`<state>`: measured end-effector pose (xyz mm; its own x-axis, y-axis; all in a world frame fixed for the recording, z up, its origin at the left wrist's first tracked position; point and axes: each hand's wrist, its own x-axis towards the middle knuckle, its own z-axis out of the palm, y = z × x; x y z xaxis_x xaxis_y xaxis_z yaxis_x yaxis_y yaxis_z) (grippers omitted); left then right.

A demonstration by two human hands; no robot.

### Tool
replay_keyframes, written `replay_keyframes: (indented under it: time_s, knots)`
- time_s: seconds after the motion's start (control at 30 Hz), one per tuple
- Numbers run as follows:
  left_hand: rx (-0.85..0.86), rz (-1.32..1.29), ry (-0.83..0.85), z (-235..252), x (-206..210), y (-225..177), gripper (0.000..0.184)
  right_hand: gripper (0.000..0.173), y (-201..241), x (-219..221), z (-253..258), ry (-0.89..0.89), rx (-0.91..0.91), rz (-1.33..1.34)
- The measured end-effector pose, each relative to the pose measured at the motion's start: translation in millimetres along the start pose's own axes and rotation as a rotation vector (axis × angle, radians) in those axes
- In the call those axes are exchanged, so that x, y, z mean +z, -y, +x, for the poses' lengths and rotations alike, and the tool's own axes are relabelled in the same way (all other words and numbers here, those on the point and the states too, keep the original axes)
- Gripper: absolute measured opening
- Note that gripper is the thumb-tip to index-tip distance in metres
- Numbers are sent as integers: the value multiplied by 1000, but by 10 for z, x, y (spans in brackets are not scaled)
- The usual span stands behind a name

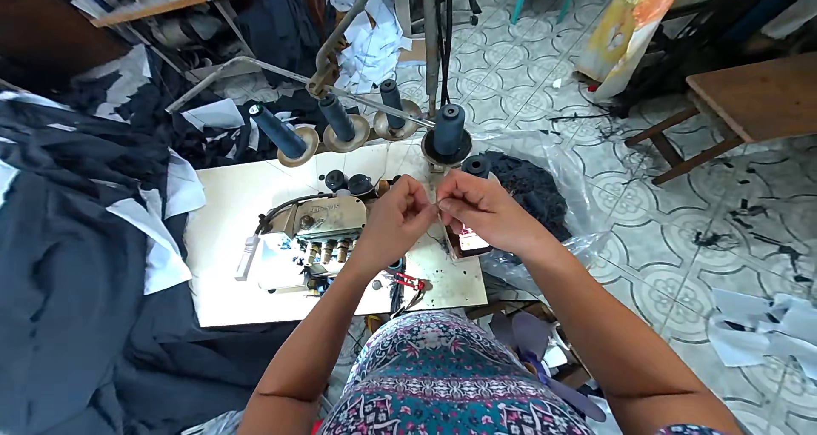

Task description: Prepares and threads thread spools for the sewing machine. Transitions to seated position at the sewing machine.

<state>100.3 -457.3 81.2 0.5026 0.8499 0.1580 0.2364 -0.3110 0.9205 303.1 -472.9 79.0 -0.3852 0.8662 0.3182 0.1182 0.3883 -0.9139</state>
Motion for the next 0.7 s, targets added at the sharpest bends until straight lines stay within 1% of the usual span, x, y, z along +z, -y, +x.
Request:
replay_keyframes:
  time_s: [0.1, 0.17, 0.23, 0.33, 0.4, 0.53, 0.7]
  knots:
    - [73, -21, -17, -43, -28, 20, 33, 12, -2, -17, -5, 5, 3, -5]
    - [189, -41, -46, -67, -1, 69, 39, 12, 14, -11, -6, 7, 4, 0]
    - [316, -92, -94, -80, 37, 134, 32, 12, 35, -5, -4, 15, -1, 6]
    - [405, -145, -171, -104, 100, 218, 10, 10, 38, 18, -8, 38, -20, 12]
    - [418, -182, -241, -139, 147, 263, 4, 11, 47, 35, -8, 48, -19, 1]
    - [393, -264, -320, -270, 155, 309, 10, 11, 49, 48, -16, 41, -10, -52]
    - [260, -358, -332, -357, 116, 305, 8, 9, 63, 87, -12, 11, -16, -127]
